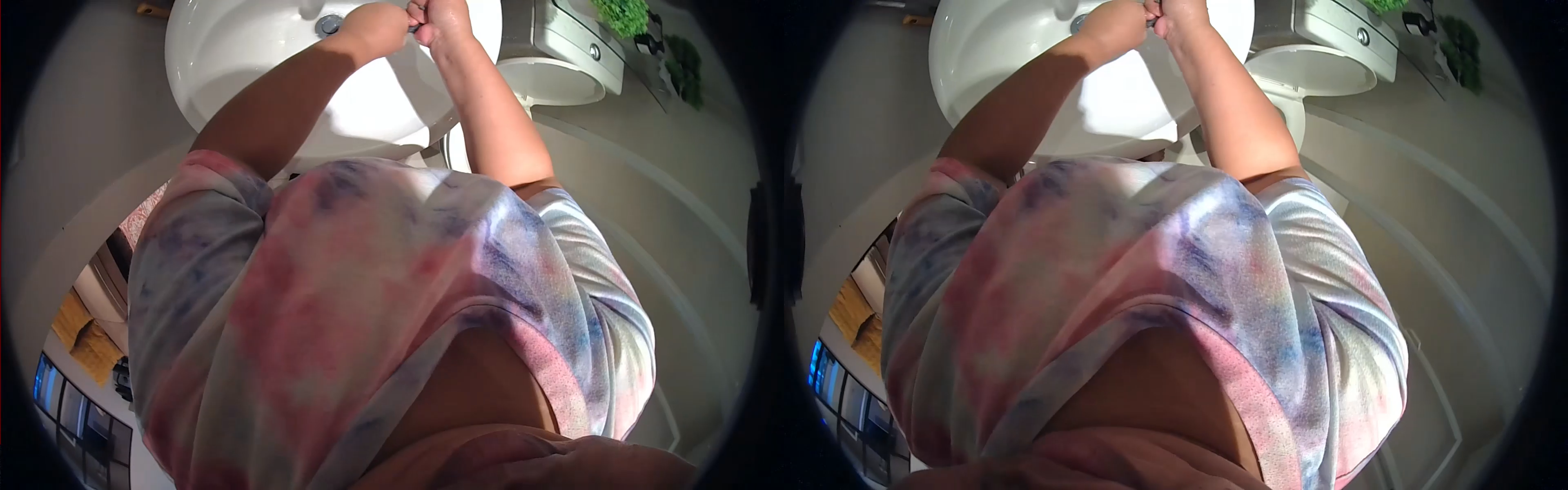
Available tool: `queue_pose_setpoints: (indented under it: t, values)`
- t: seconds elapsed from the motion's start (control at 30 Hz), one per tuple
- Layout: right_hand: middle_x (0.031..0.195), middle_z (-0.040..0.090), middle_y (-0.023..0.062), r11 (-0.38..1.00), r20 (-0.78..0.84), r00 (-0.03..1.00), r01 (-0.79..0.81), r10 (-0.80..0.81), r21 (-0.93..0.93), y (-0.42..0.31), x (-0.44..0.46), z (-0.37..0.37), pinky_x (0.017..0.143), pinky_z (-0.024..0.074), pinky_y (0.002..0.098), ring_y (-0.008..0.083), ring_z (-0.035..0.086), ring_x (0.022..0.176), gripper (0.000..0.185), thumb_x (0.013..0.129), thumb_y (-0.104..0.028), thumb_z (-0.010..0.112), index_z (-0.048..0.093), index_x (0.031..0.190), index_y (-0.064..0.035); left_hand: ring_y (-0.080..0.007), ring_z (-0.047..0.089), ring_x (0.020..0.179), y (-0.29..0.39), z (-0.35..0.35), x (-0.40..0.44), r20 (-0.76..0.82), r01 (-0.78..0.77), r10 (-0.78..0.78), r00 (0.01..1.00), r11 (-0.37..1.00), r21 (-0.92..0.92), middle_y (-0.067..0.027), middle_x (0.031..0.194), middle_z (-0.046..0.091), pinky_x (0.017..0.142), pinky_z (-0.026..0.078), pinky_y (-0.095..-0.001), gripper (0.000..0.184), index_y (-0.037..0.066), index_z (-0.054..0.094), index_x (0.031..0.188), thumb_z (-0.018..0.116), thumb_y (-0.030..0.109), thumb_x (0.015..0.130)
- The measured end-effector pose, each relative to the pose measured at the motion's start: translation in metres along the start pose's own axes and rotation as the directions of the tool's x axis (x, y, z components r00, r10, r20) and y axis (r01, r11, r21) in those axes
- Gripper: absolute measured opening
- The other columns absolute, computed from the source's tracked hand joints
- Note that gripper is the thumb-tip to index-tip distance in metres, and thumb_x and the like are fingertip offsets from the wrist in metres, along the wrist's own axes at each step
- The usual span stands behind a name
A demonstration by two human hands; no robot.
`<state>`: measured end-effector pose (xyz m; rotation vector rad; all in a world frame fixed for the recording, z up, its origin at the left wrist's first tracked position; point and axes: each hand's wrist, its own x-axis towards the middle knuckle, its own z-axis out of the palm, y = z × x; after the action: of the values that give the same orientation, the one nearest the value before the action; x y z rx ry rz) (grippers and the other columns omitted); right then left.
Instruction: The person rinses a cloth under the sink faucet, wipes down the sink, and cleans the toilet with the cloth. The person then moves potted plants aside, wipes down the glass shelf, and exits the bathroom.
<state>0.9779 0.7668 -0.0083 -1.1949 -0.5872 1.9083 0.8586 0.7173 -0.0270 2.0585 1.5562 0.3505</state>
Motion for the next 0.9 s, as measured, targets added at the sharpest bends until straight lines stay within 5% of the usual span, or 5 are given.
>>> queue_pose_setpoints:
  t: [0.13,0.27,0.33,0.6,0.9]
  values:
    - [0.072,0.057,0.0073,0.861,0.633,0.774,-0.308,-0.021,0.405,0.045,0.064,-0.072,0.048,0.0436,0.032,0.0187,0.055,0.059,0.028,0.099,-0.028,0.04,0.054,0.08,-0.0133,-0.0378,0.064,0.083,0.01,-0.024,-0.017,0.089,0.034,-0.042,0.995,0.996,0.087,-0.0207,0.091,0.067,0.075,0.049,-0.0454,0.026,0.005,0.068,0.096,0.055,0.024,0.083]
    - [0.113,0.059,0.0144,0.952,0.213,0.974,0.137,-0.079,-0.274,0.001,-0.086,-0.007,0.094,0.045,0.0406,0.0305,0.057,0.099,0.041,0.1,-0.038,0.042,0.062,0.112,-0.0048,-0.0282,0.061,0.1,0.013,-0.022,-0.044,0.364,0.05,0.069,0.929,0.951,-0.306,-0.0149,0.106,0.066,0.086,0.046,-0.0393,0.043,0.004,0.061,0.111,0.063,0.035,0.083]
    - [0.131,0.047,0.0179,0.045,0.453,0.748,0.539,-0.485,-0.841,0.008,-0.139,-0.026,0.106,0.0325,0.0412,0.0332,0.044,0.12,0.046,0.101,-0.042,0.036,0.058,0.124,-0.0082,-0.0254,0.058,0.102,0.026,-0.031,-0.082,0.404,0.041,0.182,0.897,0.874,-0.485,-0.0128,0.112,0.063,0.091,0.044,-0.0367,0.056,0.004,0.058,0.12,0.066,0.046,0.084]
    - [0.132,0.051,0.0115,0.865,0.192,0.886,0.456,-0.421,-0.207,0.001,-0.238,-0.187,0.102,0.0383,0.0372,0.0238,0.048,0.122,0.047,0.1,-0.038,0.04,0.051,0.13,-0.0034,-0.016,0.049,0.059,0.063,-0.011,-0.055,0.605,0.432,-0.101,0.79,0.791,-0.433,-0.0069,0.063,0.054,0.058,0.039,-0.0308,0.056,0.004,0.062,0.071,0.064,0.06,0.078]
    - [0.106,0.061,0.0124,0.279,0.258,0.866,0.398,-0.427,-0.874,-0.001,-0.241,-0.161,0.091,0.0427,0.0344,0.0252,0.055,0.106,0.042,0.086,-0.028,0.066,0.056,0.123,-0.0128,-0.0174,0.061,0.091,0.182,-0.02,-0.035,0.753,-0.014,0.179,0.633,0.975,-0.22,-0.0112,0.095,0.067,0.082,0.046,-0.029,0.06,0.0,0.066,0.103,0.068,0.054,0.077]
